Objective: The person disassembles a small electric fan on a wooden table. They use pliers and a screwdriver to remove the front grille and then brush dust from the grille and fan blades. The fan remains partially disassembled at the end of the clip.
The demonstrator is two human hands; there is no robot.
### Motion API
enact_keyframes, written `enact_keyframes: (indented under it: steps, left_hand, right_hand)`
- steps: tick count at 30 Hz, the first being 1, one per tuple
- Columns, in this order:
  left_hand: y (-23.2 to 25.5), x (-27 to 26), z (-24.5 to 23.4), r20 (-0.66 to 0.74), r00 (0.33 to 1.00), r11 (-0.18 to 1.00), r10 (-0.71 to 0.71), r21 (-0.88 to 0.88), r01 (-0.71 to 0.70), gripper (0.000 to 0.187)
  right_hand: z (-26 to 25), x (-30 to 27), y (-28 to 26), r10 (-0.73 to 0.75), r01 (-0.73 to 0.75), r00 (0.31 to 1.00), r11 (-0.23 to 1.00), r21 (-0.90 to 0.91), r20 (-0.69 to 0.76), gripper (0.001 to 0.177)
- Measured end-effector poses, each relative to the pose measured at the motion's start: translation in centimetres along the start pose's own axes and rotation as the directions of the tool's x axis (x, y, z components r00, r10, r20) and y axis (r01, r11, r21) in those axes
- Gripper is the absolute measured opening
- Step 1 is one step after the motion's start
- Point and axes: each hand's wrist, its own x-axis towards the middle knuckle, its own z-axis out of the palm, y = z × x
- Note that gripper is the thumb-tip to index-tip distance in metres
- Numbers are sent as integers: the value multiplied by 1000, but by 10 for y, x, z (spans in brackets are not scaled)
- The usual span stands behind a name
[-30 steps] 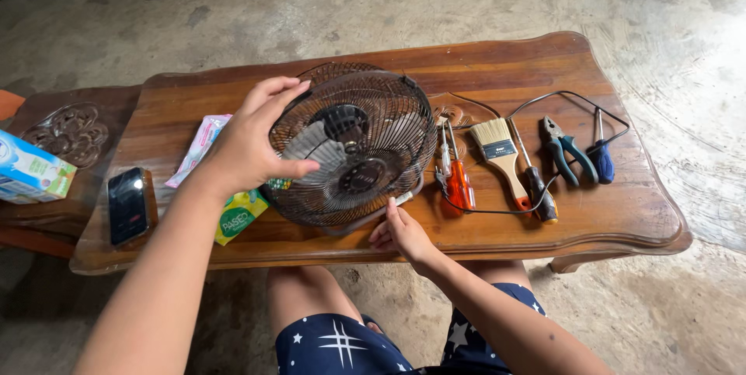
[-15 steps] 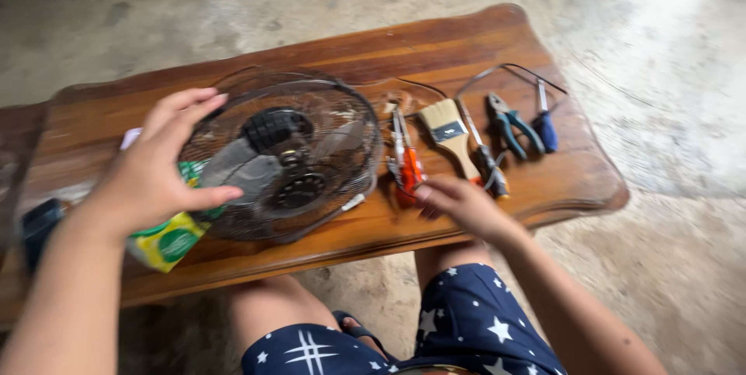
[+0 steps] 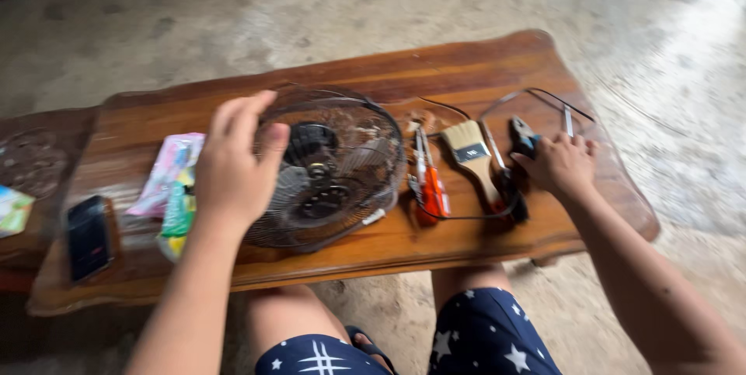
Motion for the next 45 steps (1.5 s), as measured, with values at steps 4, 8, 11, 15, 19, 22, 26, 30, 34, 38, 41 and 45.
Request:
enact_keyframes:
  steps: [4, 8, 11, 15, 19, 22, 26, 30, 34, 38, 41, 45]
  left_hand:
    - [3, 3, -5, 5, 1000, 999, -28, -22, 28, 37]
    - [6, 7, -11, -6, 1000, 1000, 25, -18, -25, 35]
    - [5, 5, -13, 3, 1000, 1000, 18, -5, -18, 34]
    - [7, 10, -15, 104, 993, 995, 48, 79, -57, 38]
    - [25, 21, -1, 164, 972, 953, 171, 221, -205, 50]
    - [36, 22, 5, 223, 971, 955, 80, 263, -139, 60]
    - [40, 18, 2, 216, 974, 956, 64, 268, -122, 67]
    - [39, 13, 1, 154, 983, 952, 101, 272, -141, 67]
    - [37, 10, 3, 107, 986, 950, 131, 269, -155, 66]
    - [35, 9, 5, 56, 983, 946, 172, 269, -181, 65]
    - [34, 9, 5, 70, 985, 949, 155, 266, -168, 65]
    - [35, 10, 4, 110, 985, 949, 131, 274, -156, 67]
  right_hand:
    - [20, 22, 16, -57, 58, 974, 998, 1, 221, 68]
    - [15, 35, 34, -21, -37, 962, 978, 205, 273, 54]
    - [-25, 26, 36, -44, -8, 988, 941, 338, 146, 45]
    - [-135, 7, 19, -342, 339, 940, 930, 145, -7, 45]
    - [-259, 8, -34, -564, 546, 822, 743, -387, 78, 39]
    - [-323, 5, -83, -696, 643, 706, 556, -527, 128, 43]
    - [-372, 0, -140, -885, 633, 439, 182, -753, 156, 43]
    - [-402, -3, -182, -802, 571, 514, 54, -819, 306, 45]
    - [-419, -10, -205, -786, 541, 488, -69, -838, 380, 38]
    - [-426, -11, -223, -803, 598, 406, -127, -791, 436, 29]
    - [-430, -13, -239, -804, 627, 328, -207, -751, 495, 27]
    - [-436, -22, -260, -670, 525, 417, -375, -765, 614, 16]
